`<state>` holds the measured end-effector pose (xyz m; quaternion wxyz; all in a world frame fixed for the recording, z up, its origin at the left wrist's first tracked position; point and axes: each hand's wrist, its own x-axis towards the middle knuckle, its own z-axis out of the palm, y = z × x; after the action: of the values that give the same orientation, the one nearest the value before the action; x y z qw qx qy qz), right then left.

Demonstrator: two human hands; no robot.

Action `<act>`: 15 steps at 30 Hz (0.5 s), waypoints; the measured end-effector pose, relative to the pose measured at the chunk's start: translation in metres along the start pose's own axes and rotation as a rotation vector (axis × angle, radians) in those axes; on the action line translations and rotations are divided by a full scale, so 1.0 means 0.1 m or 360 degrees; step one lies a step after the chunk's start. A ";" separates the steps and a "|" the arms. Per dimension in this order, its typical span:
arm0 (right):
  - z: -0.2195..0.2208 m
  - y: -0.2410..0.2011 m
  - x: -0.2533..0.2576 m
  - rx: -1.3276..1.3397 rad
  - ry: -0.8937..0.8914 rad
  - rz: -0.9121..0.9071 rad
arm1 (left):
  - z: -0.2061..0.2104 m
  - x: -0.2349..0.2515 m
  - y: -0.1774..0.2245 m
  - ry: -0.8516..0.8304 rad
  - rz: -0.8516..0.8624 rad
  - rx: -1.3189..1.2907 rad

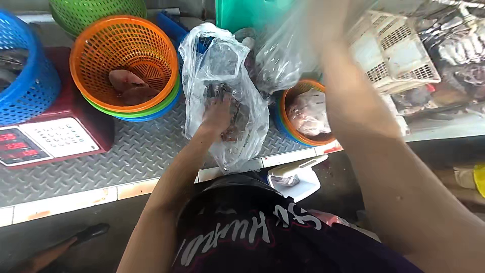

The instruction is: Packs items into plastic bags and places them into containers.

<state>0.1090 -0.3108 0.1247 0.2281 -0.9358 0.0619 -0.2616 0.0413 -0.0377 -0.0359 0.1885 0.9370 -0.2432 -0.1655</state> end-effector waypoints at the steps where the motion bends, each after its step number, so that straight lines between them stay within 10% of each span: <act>1: 0.15 0.12 -0.11 -0.0006 -0.0007 -0.0063 | 0.08 0.04 -0.02 -0.0035 0.0000 0.0092; 11: 0.70 0.51 -0.47 -0.0147 -0.0626 0.0059 | -0.18 0.11 0.12 0.0088 -0.0238 -0.0146; 15: 0.58 0.13 -1.10 -0.0299 -0.0177 0.0040 | -0.05 0.23 0.15 0.0092 -0.0213 0.0096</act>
<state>0.0448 -0.2732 0.0237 0.1458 -0.9652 0.0851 -0.1995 0.0564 -0.0605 -0.0301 0.1556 0.9608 -0.1793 -0.1432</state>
